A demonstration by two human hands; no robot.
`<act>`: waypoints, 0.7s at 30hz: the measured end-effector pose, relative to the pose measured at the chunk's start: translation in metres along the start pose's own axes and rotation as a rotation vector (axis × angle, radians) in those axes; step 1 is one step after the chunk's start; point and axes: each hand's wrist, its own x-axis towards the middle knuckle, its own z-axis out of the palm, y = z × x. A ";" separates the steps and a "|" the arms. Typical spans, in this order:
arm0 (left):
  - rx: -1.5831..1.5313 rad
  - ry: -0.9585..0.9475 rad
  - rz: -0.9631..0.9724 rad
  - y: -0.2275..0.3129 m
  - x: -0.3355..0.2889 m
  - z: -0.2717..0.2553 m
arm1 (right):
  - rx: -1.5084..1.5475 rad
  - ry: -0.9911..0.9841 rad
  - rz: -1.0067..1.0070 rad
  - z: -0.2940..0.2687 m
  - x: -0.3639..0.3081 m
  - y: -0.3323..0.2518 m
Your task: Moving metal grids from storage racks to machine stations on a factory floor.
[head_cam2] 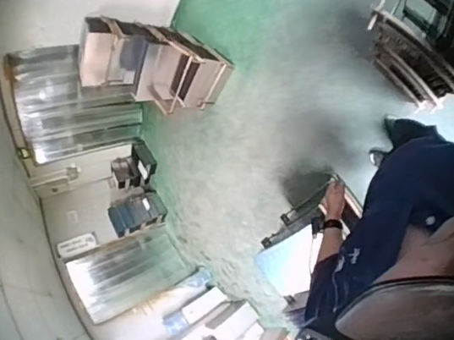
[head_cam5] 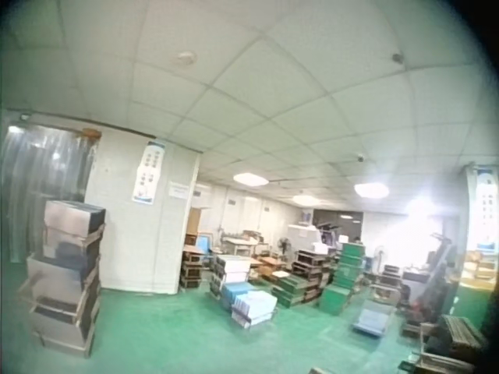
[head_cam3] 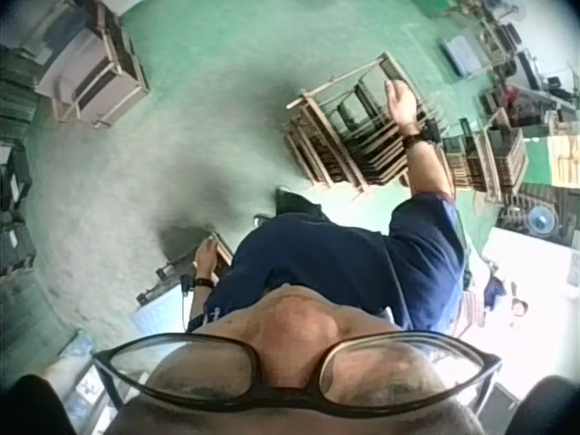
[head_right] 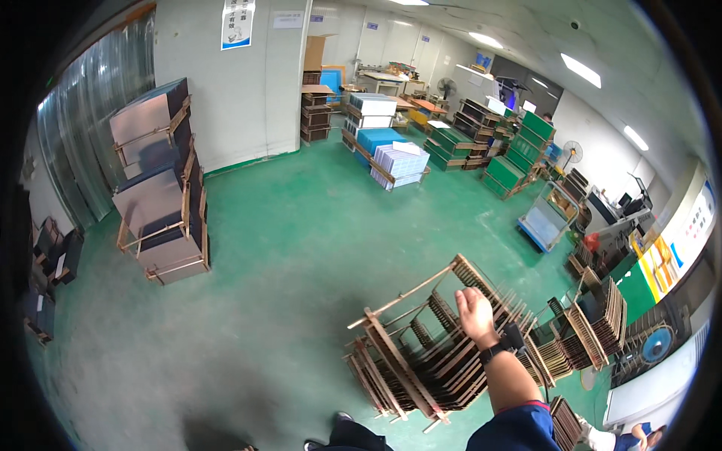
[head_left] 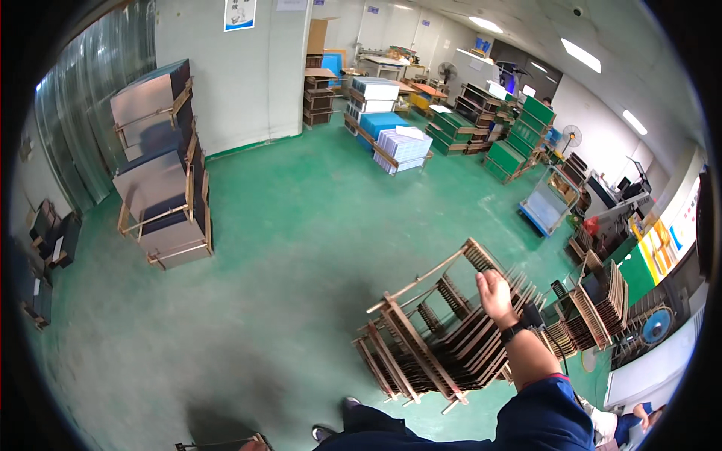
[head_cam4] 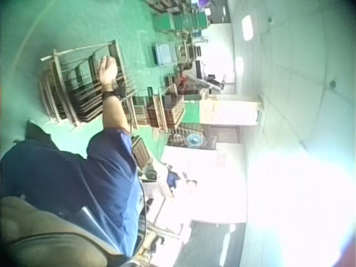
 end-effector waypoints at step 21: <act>-0.486 0.616 -0.431 -0.041 0.148 -0.279 | 0.409 -0.836 -1.374 0.472 0.217 -0.809</act>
